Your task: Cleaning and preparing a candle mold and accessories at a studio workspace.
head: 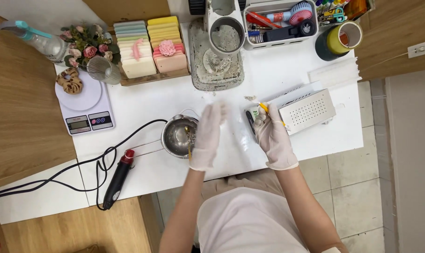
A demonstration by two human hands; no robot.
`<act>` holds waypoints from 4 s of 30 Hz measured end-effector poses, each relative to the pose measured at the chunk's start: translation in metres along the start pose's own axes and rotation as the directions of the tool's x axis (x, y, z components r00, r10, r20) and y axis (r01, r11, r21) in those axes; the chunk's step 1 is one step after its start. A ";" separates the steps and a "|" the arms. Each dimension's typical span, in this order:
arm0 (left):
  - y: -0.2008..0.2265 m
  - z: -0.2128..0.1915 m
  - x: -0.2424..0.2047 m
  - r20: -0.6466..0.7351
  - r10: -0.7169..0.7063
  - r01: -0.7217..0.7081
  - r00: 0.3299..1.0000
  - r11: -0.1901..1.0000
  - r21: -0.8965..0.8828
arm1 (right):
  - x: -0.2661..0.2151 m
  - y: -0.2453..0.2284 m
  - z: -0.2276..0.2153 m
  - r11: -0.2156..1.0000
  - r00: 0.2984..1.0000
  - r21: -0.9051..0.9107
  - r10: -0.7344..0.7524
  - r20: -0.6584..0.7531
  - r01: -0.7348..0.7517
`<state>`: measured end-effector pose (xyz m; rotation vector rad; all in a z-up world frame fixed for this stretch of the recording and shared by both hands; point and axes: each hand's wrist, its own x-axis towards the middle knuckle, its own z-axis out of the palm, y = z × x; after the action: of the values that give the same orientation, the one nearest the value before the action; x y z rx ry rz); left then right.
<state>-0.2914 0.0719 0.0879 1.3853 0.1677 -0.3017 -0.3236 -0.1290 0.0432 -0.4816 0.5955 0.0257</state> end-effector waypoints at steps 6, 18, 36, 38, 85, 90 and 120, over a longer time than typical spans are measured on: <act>-0.060 0.052 -0.031 0.141 -0.093 0.116 0.986 0.979 -0.169 | -0.017 0.014 -0.020 0.981 0.999 0.191 0.018 0.032 -0.024; -0.075 0.104 -0.019 -0.046 -0.221 0.171 0.974 0.858 -0.484 | -0.025 0.008 0.004 0.901 0.943 0.283 0.331 0.038 -0.328; -0.108 0.122 -0.007 -0.324 -0.123 -0.087 0.938 0.821 -0.565 | -0.034 -0.082 -0.043 0.480 0.930 -0.858 0.198 0.309 0.183; -0.121 0.128 -0.010 -0.346 -0.176 -0.024 0.922 0.865 -0.502 | -0.037 -0.082 -0.039 0.296 0.888 -0.866 0.106 0.448 0.402; 0.026 -0.011 -0.087 -0.270 -0.104 0.074 0.957 0.990 -0.121 | 0.056 0.005 -0.001 0.252 0.932 -0.965 0.327 0.154 0.071; 0.033 -0.095 -0.118 -0.431 -0.041 0.083 0.902 0.993 0.079 | 0.118 0.077 0.047 -0.141 0.931 -0.966 0.327 0.162 0.217; 0.045 -0.235 -0.094 -0.379 -0.071 0.099 0.923 0.994 0.054 | 0.152 0.170 0.024 -0.471 0.947 -0.827 0.237 0.216 0.307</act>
<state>-0.3529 0.3197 0.1153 1.5008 0.5415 -0.1104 -0.2118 0.0153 -0.0956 -2.4388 -0.0639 0.6882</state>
